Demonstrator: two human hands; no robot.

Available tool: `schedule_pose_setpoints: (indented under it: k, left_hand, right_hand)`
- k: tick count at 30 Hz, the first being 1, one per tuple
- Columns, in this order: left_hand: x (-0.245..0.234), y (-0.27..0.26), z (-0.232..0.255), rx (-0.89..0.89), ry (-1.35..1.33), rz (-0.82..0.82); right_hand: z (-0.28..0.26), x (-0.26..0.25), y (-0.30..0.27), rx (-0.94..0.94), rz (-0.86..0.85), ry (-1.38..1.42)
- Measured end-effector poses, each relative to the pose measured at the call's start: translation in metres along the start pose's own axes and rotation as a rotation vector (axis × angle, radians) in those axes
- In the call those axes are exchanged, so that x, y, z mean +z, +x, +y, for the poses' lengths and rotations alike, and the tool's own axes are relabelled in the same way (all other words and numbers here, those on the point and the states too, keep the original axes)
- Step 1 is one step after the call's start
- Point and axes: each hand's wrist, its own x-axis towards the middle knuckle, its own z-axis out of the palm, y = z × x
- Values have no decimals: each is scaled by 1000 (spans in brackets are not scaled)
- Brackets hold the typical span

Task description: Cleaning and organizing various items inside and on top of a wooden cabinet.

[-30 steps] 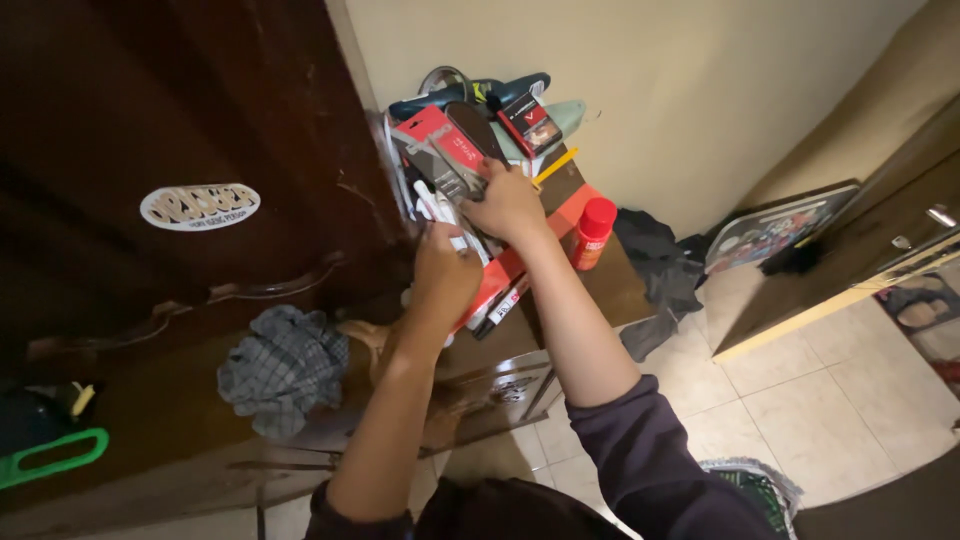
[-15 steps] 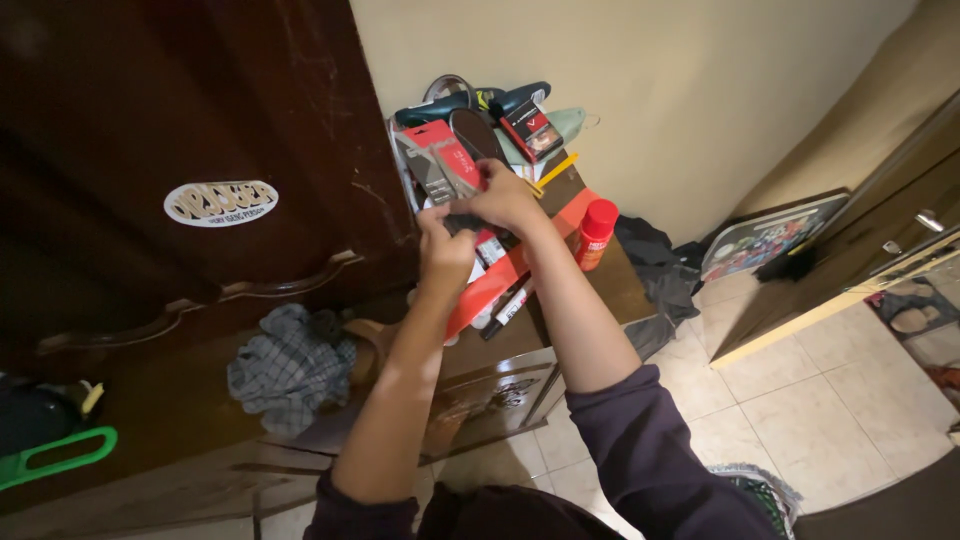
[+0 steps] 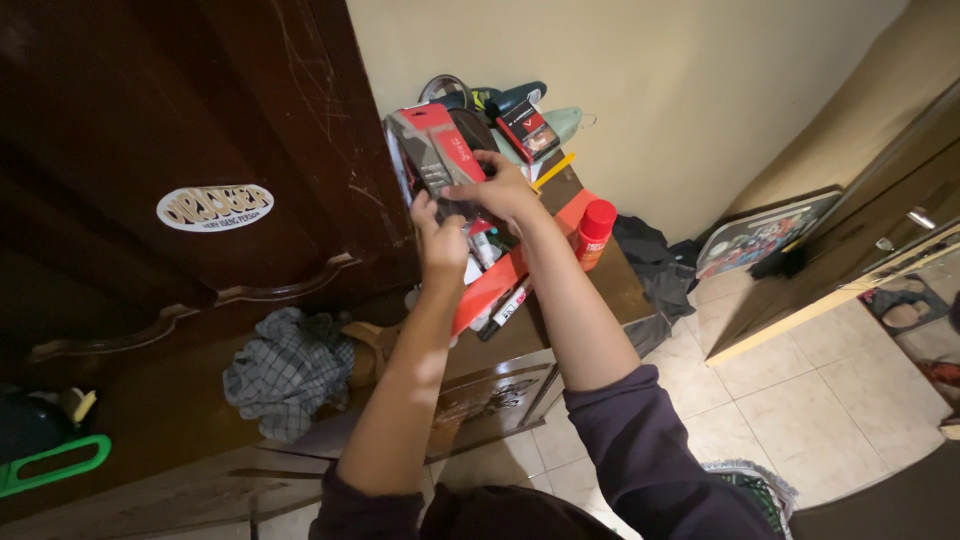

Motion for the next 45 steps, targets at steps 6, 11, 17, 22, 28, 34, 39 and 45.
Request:
schedule_pose_setpoints:
  k: [6, 11, 17, 22, 28, 34, 39, 45]
  left_hand:
    - [1, -10, 38, 10, 24, -55]
    - [6, -8, 24, 177, -25, -106]
    - [12, -12, 49, 111, -184, -186]
    - [8, -11, 44, 48, -194, -237]
    - [1, -4, 55, -452, -463, -230]
    - [4, -1, 65, -624, -660, -98]
    - [2, 0, 53, -542, -669, -143]
    - [3, 8, 32, -426, -844, -214]
  right_hand:
    - [-4, 2, 1, 17, 23, 59]
    - [-4, -1, 0, -35, -7, 140]
    - [-6, 0, -4, -66, -78, 306]
    - [-4, 0, -6, -117, -96, 324]
    - [4, 1, 3, -118, -62, 375]
    - [-2, -3, -2, -69, -113, 519]
    - [-8, -6, -8, -31, -121, 528]
    - [-7, -10, -8, -36, -96, 574]
